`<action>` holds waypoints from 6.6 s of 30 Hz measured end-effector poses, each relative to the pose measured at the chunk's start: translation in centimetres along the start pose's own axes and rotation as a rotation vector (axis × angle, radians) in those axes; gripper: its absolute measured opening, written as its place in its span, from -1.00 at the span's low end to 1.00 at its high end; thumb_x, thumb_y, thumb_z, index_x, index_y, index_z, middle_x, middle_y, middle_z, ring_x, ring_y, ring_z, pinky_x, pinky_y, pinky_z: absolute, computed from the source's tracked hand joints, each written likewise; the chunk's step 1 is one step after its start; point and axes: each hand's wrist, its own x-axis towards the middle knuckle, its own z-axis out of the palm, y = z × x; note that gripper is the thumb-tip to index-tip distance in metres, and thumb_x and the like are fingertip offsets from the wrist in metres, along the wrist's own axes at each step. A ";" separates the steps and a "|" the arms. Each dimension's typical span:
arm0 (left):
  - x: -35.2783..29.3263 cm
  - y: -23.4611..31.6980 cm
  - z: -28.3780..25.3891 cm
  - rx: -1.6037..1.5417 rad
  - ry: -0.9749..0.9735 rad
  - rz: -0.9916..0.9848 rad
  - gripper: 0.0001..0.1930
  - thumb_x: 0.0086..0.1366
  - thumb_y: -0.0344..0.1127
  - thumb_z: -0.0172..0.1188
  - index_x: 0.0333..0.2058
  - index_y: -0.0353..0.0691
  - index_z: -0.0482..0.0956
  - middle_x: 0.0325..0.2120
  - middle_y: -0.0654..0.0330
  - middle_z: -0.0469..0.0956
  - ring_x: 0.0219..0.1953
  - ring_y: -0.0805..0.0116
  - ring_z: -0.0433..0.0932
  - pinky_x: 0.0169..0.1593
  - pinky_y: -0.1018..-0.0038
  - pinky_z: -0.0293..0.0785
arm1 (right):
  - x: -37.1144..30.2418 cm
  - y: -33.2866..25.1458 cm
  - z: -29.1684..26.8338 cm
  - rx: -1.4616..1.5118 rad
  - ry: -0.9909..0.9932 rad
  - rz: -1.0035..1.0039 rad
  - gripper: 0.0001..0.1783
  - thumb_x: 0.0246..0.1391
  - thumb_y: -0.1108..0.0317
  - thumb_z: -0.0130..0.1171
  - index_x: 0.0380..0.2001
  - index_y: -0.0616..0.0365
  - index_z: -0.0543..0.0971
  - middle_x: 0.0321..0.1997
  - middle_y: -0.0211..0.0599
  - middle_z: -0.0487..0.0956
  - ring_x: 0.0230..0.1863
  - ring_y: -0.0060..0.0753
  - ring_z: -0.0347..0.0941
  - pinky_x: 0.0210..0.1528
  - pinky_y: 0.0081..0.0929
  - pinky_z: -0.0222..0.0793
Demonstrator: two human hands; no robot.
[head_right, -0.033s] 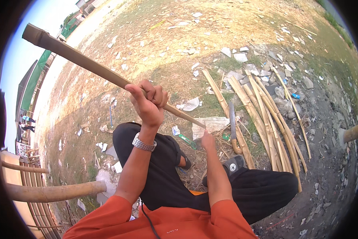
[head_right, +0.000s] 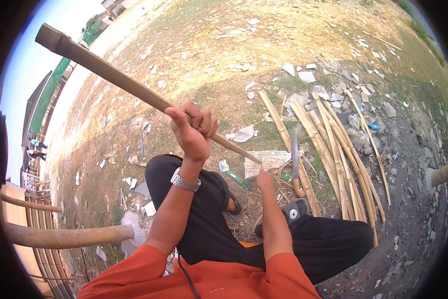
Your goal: The person sits cross-legged on a small stool and uses a blue utility knife to shave and sharpen the end of a long bamboo stick. They rotate the stick frequently to work on different sides, creating a pointed tip.
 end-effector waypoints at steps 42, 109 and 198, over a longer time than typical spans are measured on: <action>-1.0 0.7 0.6 -0.003 -0.061 0.023 -0.39 0.26 0.29 -0.25 -0.70 -0.12 0.04 -0.76 0.47 -0.10 -0.75 0.66 -0.08 -0.68 0.61 -0.19 | -13.1 -9.5 -9.1 0.262 0.062 -0.275 -0.38 0.25 0.04 -0.38 -0.55 0.41 0.42 -0.58 0.18 0.43 -0.47 0.20 0.34 -0.36 -0.07 0.16; -0.9 -0.1 0.1 -0.006 -0.088 -0.095 -0.34 0.12 0.50 -0.37 -0.67 -0.05 0.00 -0.87 0.44 -0.14 -0.80 0.59 -0.27 -0.72 0.56 -0.26 | -5.2 -3.3 -5.0 0.074 -0.053 -0.002 -0.29 0.21 -0.10 -0.40 -0.25 0.35 0.53 -0.22 0.41 0.45 -0.05 0.37 0.33 0.05 0.02 0.18; -1.4 -0.3 -0.4 0.020 -0.076 -0.038 -0.37 0.18 0.40 -0.30 -0.66 -0.10 0.08 -0.84 0.43 -0.07 -0.78 0.61 -0.16 -0.67 0.54 -0.20 | -5.2 -3.5 -2.8 0.114 0.071 0.058 -0.30 0.21 -0.09 -0.39 -0.23 0.39 0.52 -0.22 0.33 0.49 -0.06 0.28 0.38 0.04 -0.01 0.23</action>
